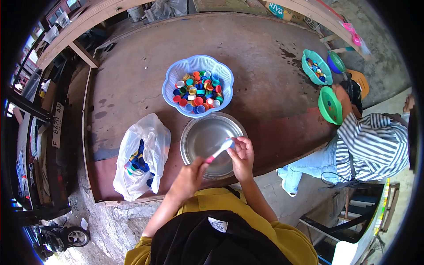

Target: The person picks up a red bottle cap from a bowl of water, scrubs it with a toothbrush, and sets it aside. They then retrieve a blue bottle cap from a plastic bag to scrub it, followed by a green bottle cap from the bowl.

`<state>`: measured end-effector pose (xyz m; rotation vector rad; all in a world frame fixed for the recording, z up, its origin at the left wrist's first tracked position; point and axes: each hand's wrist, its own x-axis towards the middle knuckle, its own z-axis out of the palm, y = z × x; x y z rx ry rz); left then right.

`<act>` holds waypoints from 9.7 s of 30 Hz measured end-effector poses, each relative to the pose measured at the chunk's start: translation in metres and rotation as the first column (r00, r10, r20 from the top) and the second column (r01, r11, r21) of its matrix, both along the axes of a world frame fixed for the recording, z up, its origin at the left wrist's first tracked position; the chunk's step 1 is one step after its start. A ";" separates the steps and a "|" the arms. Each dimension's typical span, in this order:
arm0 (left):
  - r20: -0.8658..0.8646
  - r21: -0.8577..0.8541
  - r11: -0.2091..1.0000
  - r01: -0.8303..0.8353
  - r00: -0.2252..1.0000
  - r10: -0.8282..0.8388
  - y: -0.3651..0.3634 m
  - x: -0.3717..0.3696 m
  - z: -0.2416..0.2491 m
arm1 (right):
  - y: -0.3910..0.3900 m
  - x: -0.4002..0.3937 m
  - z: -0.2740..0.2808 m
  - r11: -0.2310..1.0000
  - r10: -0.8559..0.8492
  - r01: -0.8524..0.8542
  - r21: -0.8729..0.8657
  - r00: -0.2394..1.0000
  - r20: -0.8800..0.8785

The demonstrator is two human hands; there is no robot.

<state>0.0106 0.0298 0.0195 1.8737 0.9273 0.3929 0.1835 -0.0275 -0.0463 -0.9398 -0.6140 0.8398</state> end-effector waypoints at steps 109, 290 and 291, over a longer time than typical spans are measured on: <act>0.181 -0.142 0.889 -0.436 0.871 0.456 -0.033 -0.085 -0.044 | 0.046 0.048 0.018 0.930 0.345 -0.084 -0.359 0.542 0.766; 0.134 -0.224 0.958 0.178 0.979 -0.151 0.007 -0.024 -0.055 | -0.006 0.015 0.017 0.986 0.084 0.073 -0.153 0.573 0.815; 0.134 -0.179 0.981 0.074 0.990 -0.051 0.007 -0.022 -0.060 | -0.006 0.015 0.014 0.986 0.071 0.080 -0.143 0.578 0.813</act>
